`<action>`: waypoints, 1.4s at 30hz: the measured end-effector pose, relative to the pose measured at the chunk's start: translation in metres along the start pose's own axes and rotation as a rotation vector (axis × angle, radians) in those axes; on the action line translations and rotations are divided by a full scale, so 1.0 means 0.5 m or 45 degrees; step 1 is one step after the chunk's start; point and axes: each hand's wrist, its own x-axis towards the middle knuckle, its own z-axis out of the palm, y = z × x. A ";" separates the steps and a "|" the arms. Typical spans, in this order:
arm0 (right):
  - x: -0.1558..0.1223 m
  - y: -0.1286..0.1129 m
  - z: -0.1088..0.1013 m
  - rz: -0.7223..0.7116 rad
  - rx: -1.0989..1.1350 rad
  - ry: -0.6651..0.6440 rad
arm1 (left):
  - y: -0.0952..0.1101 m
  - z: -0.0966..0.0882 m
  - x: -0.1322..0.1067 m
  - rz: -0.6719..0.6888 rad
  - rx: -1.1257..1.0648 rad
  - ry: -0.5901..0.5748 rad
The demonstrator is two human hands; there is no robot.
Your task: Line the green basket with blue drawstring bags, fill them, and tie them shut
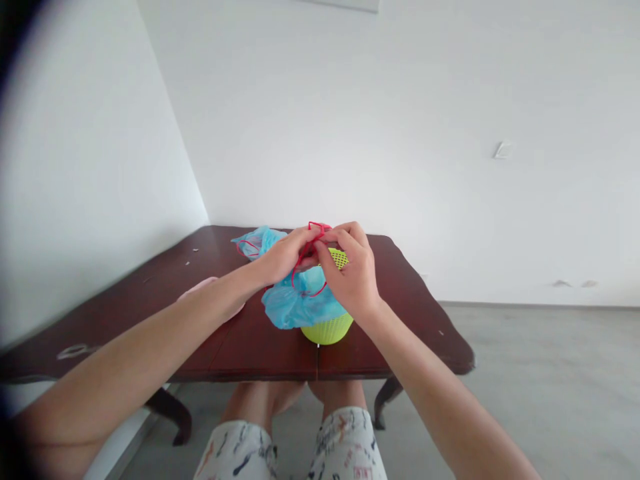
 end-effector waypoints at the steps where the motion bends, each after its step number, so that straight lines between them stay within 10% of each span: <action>1: -0.005 0.004 0.005 0.005 -0.015 0.019 | -0.003 -0.001 -0.006 -0.009 -0.026 -0.039; 14: -0.038 -0.017 -0.042 0.218 0.084 -0.288 | -0.056 -0.005 -0.076 -0.054 -0.101 0.008; 21: -0.026 -0.037 -0.055 0.464 0.325 -0.419 | -0.037 -0.013 -0.095 -0.099 -0.071 -0.236; 31: -0.030 -0.082 -0.065 0.467 0.378 -0.015 | -0.024 -0.015 -0.076 -0.292 -0.377 0.095; 42: -0.079 -0.104 -0.064 0.218 -0.119 -0.557 | 0.008 -0.003 -0.077 -0.187 -0.303 0.144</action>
